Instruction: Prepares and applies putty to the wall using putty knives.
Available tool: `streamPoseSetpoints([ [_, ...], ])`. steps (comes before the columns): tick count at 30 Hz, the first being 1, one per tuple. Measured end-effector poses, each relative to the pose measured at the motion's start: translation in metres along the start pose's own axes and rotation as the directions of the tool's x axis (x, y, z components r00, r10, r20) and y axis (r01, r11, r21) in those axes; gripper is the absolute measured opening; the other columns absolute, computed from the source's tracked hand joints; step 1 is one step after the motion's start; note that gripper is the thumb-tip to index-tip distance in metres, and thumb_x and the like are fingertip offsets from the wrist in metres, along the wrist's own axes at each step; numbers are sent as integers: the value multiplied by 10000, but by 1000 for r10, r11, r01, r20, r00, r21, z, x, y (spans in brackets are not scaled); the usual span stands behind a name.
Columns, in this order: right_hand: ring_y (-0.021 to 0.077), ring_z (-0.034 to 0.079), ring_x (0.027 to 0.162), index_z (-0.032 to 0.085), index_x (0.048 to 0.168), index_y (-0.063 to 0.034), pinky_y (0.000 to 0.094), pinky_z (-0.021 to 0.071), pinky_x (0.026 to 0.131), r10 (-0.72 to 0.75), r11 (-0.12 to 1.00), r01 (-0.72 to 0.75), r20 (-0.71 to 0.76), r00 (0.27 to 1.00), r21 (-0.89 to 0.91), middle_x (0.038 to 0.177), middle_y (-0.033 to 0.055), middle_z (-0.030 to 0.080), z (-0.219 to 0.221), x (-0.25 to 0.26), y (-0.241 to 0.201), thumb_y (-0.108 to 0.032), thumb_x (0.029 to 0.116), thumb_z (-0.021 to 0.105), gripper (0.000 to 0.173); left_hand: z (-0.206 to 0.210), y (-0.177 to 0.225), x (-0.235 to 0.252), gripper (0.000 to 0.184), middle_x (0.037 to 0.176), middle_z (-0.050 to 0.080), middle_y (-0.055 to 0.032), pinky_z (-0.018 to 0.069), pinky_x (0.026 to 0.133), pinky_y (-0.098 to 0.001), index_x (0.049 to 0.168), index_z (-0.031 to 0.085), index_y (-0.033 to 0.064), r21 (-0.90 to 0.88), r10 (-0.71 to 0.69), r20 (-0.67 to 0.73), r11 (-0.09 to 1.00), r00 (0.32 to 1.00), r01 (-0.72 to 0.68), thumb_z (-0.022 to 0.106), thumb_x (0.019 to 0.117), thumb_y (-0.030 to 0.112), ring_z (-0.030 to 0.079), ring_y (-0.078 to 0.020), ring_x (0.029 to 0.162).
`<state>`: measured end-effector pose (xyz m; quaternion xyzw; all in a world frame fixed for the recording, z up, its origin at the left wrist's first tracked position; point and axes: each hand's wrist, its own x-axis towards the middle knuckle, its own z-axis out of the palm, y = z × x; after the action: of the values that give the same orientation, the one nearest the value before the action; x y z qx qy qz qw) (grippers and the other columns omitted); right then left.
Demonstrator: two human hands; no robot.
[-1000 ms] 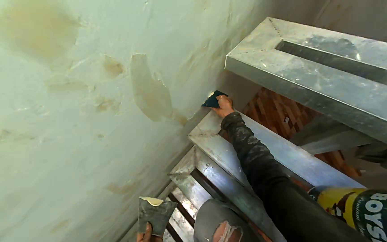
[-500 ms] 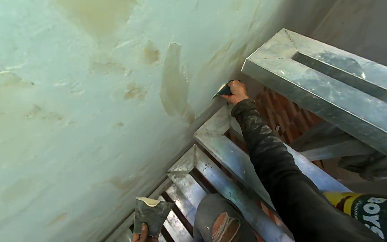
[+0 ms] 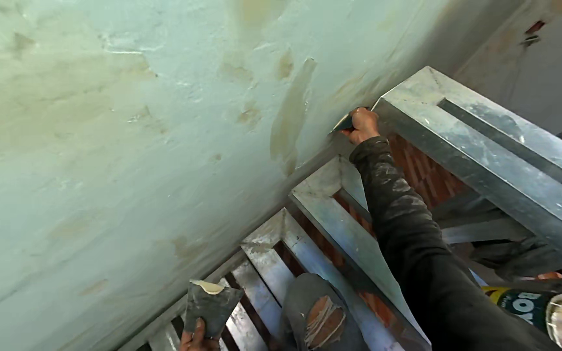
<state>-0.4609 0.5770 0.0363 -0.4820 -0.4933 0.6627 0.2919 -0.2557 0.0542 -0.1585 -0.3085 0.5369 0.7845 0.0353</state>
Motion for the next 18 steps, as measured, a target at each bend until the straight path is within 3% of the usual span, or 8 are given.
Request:
streamPoseSetpoints([
  [5, 319, 642, 1082, 444, 1391, -57, 494, 597, 785, -63, 998, 62, -9, 998, -18, 1265, 197, 573, 3, -9, -14, -75, 955, 555, 450, -10, -2, 4, 207, 939, 724, -15, 653, 667, -389, 1211, 539, 57, -12, 4, -17, 1000, 1000, -4, 390, 1069, 41, 741, -139, 797],
  [12, 299, 624, 1112, 468, 1364, -51, 494, 590, 819, -137, 990, 137, -4, 991, -24, 1262, 184, 563, 8, -32, -32, -89, 966, 546, 407, -15, 2, 2, 200, 931, 718, -7, 650, 675, -375, 1213, 526, 67, -13, -4, -8, 1000, 1000, 4, 385, 1072, 48, 737, -129, 795],
  [15, 273, 629, 946, 556, 1204, -22, 465, 571, 738, -244, 967, 244, 10, 970, -74, 1083, 164, 587, 11, -52, -33, -91, 980, 534, 235, -15, 5, -3, 213, 924, 713, -12, 649, 664, -379, 1230, 522, 62, -5, 1, -14, 1000, 1000, -1, 379, 1072, 54, 736, -132, 785],
  [18, 243, 639, 819, 626, 1095, 29, 442, 559, 722, -448, 877, 446, 31, 894, -178, 918, 154, 623, 18, -75, -23, -112, 1002, 537, 191, -16, 5, -5, 220, 933, 713, 0, 651, 687, -373, 1240, 524, 59, -7, 38, 17, 999, 999, -38, 387, 1068, 47, 735, -122, 792],
])
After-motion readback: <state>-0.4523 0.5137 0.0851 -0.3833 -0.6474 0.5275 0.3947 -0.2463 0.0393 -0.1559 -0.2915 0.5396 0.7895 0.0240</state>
